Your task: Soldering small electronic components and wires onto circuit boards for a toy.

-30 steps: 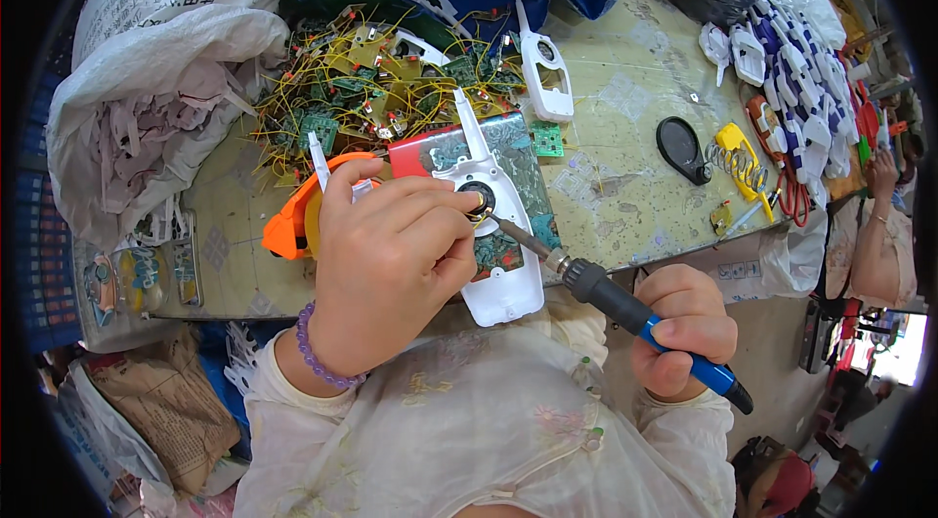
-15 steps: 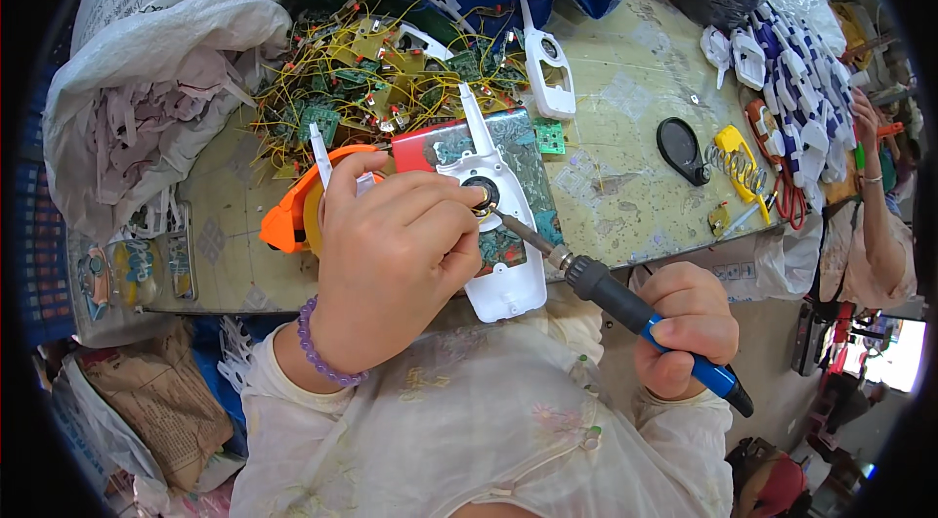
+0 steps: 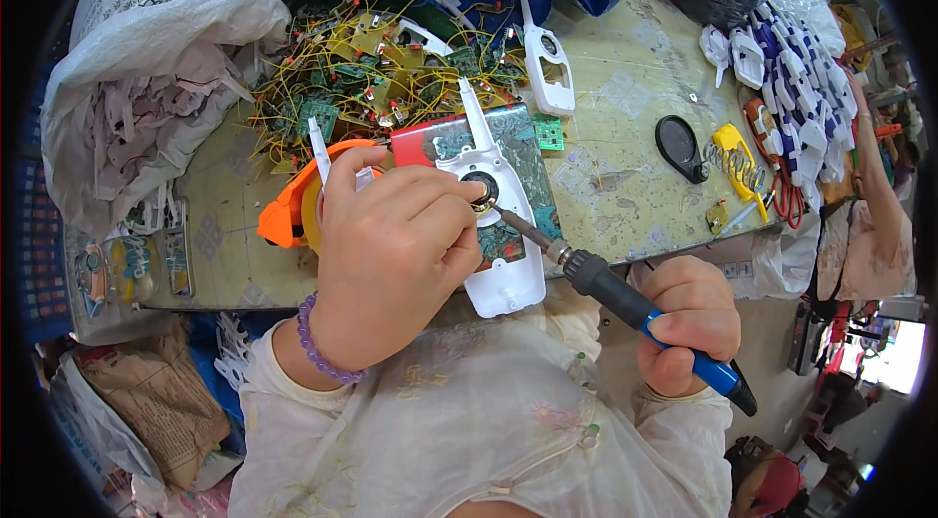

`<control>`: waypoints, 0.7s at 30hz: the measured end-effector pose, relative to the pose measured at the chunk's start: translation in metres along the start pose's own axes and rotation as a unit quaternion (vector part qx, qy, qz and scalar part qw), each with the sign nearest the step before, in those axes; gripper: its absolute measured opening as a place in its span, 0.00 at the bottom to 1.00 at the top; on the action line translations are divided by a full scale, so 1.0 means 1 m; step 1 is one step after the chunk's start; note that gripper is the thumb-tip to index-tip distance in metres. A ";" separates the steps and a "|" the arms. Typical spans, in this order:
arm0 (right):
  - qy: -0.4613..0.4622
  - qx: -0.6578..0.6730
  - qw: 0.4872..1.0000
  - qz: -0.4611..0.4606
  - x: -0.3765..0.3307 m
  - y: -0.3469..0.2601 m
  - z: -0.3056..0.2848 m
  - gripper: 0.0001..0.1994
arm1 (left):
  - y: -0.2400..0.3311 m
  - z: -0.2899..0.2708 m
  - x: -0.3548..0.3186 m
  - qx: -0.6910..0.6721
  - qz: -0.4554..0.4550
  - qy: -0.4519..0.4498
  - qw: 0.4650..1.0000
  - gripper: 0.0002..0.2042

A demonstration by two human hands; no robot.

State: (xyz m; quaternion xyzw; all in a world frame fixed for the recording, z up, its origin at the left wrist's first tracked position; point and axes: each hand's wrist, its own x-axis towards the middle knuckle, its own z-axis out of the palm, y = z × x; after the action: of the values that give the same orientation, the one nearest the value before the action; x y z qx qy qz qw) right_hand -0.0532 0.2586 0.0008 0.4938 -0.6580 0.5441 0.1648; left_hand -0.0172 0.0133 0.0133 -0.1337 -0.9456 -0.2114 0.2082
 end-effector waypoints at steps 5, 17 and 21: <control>-0.030 -0.015 0.999 -0.028 0.011 -0.001 -0.003 0.09 | 0.001 0.000 0.000 0.002 0.001 0.003 1.000 0.03; 0.039 -0.031 0.998 -0.026 0.001 -0.005 0.001 0.14 | -0.001 -0.002 -0.003 0.000 0.003 0.010 1.000 0.03; 0.066 -0.028 0.997 -0.021 -0.004 -0.003 -0.009 0.16 | 0.002 0.000 0.000 0.004 0.003 0.009 1.000 0.03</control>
State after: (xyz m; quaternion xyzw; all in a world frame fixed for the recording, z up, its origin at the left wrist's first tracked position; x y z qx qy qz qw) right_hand -0.0516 0.2684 0.0023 0.4657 -0.6501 0.5532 0.2334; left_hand -0.0163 0.0150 0.0135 -0.1337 -0.9441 -0.2083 0.2176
